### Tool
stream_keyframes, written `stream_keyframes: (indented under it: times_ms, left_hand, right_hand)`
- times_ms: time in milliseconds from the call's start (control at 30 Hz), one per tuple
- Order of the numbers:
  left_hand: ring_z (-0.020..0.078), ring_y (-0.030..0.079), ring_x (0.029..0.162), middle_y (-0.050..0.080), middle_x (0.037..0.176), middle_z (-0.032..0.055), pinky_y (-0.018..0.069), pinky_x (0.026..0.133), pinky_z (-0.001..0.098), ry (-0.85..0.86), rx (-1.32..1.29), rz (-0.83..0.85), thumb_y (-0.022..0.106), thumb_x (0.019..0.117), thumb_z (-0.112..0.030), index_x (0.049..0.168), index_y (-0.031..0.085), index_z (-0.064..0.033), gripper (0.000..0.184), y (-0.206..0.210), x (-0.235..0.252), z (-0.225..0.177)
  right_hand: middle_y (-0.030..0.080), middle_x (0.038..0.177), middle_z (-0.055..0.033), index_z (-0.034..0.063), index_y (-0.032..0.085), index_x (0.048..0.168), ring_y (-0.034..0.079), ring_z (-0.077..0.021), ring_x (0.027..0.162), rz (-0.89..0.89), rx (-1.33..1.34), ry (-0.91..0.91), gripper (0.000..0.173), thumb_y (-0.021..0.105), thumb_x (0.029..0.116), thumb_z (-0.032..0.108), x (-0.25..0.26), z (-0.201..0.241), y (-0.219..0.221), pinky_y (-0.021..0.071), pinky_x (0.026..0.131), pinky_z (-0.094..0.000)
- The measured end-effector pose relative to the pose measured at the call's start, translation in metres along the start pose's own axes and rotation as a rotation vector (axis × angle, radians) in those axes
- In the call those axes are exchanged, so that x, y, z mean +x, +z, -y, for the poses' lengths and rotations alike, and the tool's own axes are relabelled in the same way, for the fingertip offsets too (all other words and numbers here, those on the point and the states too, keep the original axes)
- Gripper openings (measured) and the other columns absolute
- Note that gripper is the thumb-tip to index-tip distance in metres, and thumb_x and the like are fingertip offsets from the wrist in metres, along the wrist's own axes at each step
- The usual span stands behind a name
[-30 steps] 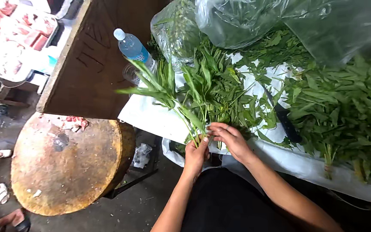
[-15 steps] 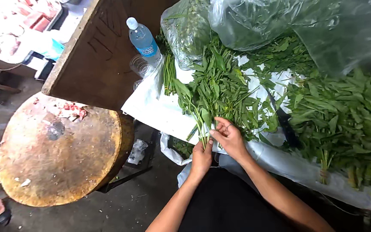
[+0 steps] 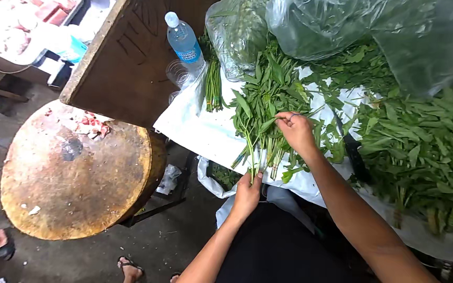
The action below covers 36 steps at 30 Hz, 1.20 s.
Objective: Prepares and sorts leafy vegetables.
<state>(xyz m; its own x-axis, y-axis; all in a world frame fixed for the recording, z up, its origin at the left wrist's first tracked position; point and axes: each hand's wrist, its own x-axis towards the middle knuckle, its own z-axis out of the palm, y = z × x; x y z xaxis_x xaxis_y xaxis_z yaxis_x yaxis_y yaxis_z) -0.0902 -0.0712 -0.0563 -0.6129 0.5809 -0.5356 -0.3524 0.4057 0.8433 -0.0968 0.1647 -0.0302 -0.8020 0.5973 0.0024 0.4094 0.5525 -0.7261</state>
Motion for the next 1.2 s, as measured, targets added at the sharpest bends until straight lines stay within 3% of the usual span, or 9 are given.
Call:
stream_keyframes:
  times_ms: [133, 333, 467, 600, 767, 833, 900, 1000, 1200]
  left_hand:
    - [0.0034, 0.037, 0.037, 0.039, 0.050, -0.0054, 0.0338, 0.035, 0.0194, -0.271, -0.510, 0.269, 0.045, 0.1100, -0.020, 0.108, 0.065, -0.0016, 0.027, 0.000, -0.003, -0.012]
    - [0.0035, 0.042, 0.039, 0.043, 0.053, -0.0071, 0.0396, 0.038, 0.0192, -0.322, -0.754, 0.553, 0.040, 0.1105, -0.025, 0.112, 0.065, -0.0062, 0.032, -0.006, -0.002, -0.013]
    - [0.0028, 0.046, 0.041, 0.050, 0.057, -0.0069, 0.0417, 0.039, 0.0187, -0.043, -0.920, 0.442, 0.054, 0.1063, -0.031, 0.110, 0.070, -0.0103, 0.026, -0.028, -0.009, -0.039]
    - [0.0049, 0.051, 0.043, 0.051, 0.054, -0.0056, 0.0467, 0.044, 0.0219, 0.306, -1.103, 0.336, 0.060, 0.1032, -0.032, 0.110, 0.071, -0.0097, 0.025, -0.059, -0.004, -0.068]
    - [0.0090, 0.057, 0.049, 0.054, 0.052, -0.0051, 0.0580, 0.066, 0.0322, 0.482, -0.974, 0.101, 0.063, 0.1015, -0.032, 0.101, 0.071, -0.0143, 0.019, -0.029, 0.032, -0.087]
    - [0.0088, 0.058, 0.049, 0.055, 0.053, -0.0040, 0.0575, 0.063, 0.0300, 0.392, -0.886, 0.070, 0.055, 0.1053, -0.025, 0.099, 0.067, -0.0108, 0.019, 0.006, 0.040, -0.074]
    - [0.0097, 0.056, 0.048, 0.053, 0.053, -0.0026, 0.0543, 0.057, 0.0290, 0.329, -0.887, 0.092, 0.047, 0.1071, -0.016, 0.096, 0.063, -0.0059, 0.022, 0.029, 0.039, -0.066]
    - [0.0098, 0.055, 0.044, 0.051, 0.052, -0.0042, 0.0540, 0.048, 0.0292, 0.255, -0.933, 0.186, 0.043, 0.1096, -0.020, 0.104, 0.066, -0.0083, 0.027, 0.011, 0.027, -0.071]
    - [0.0058, 0.046, 0.039, 0.047, 0.054, -0.0052, 0.0453, 0.039, 0.0219, 0.133, -0.909, 0.176, 0.036, 0.1114, -0.023, 0.105, 0.064, -0.0089, 0.032, -0.041, 0.017, -0.058]
  right_hand:
    - [0.070, 0.104, -0.0137, 0.0070, 0.076, 0.113, 0.068, -0.0270, 0.086, 0.031, -0.022, -0.124, 0.018, 0.063, 0.1003, 0.010, 0.011, 0.003, 0.014, 0.0575, 0.080, -0.0479]
    - [0.068, 0.113, -0.0153, 0.0102, 0.070, 0.130, 0.067, -0.0283, 0.096, 0.170, -0.041, -0.069, 0.032, 0.060, 0.1000, 0.012, 0.051, -0.006, 0.024, 0.0563, 0.087, -0.0478]
    - [0.066, 0.122, -0.0155, 0.0117, 0.057, 0.144, 0.068, -0.0265, 0.091, 0.016, 0.184, 0.062, 0.042, 0.058, 0.1031, 0.016, 0.025, -0.006, -0.028, 0.0583, 0.076, -0.0442]
    - [0.066, 0.099, -0.0062, 0.0062, 0.060, 0.132, 0.062, -0.0136, 0.070, -0.229, 0.641, 0.308, 0.032, 0.049, 0.1055, 0.020, -0.032, -0.014, -0.034, 0.0550, 0.061, -0.0319]
    - [0.068, 0.101, -0.0083, 0.0066, 0.051, 0.136, 0.068, -0.0190, 0.084, 0.001, 1.418, 0.800, 0.049, 0.023, 0.1116, 0.039, -0.072, 0.034, 0.030, 0.0573, 0.074, -0.0364]
    - [0.068, 0.100, -0.0079, 0.0087, 0.049, 0.139, 0.063, -0.0134, 0.069, 0.045, 1.465, 0.839, 0.055, 0.020, 0.1109, 0.045, -0.068, 0.052, 0.037, 0.0527, 0.061, -0.0297]
    - [0.072, 0.097, -0.0072, 0.0076, 0.057, 0.135, 0.055, -0.0089, 0.054, 0.026, 1.367, 0.742, 0.052, 0.024, 0.1114, 0.040, -0.066, 0.056, 0.033, 0.0446, 0.045, -0.0232]
    - [0.068, 0.117, -0.0144, -0.0032, 0.058, 0.132, 0.070, -0.0191, 0.093, -0.049, 0.930, 0.438, 0.035, 0.040, 0.1083, 0.015, -0.058, 0.006, 0.012, 0.0601, 0.081, -0.0362]
    - [0.037, 0.159, -0.0250, 0.0153, 0.066, 0.135, 0.043, -0.0497, 0.139, -0.141, -0.307, 0.102, 0.044, 0.052, 0.0967, 0.000, 0.014, -0.125, -0.038, 0.0399, 0.107, -0.0699]
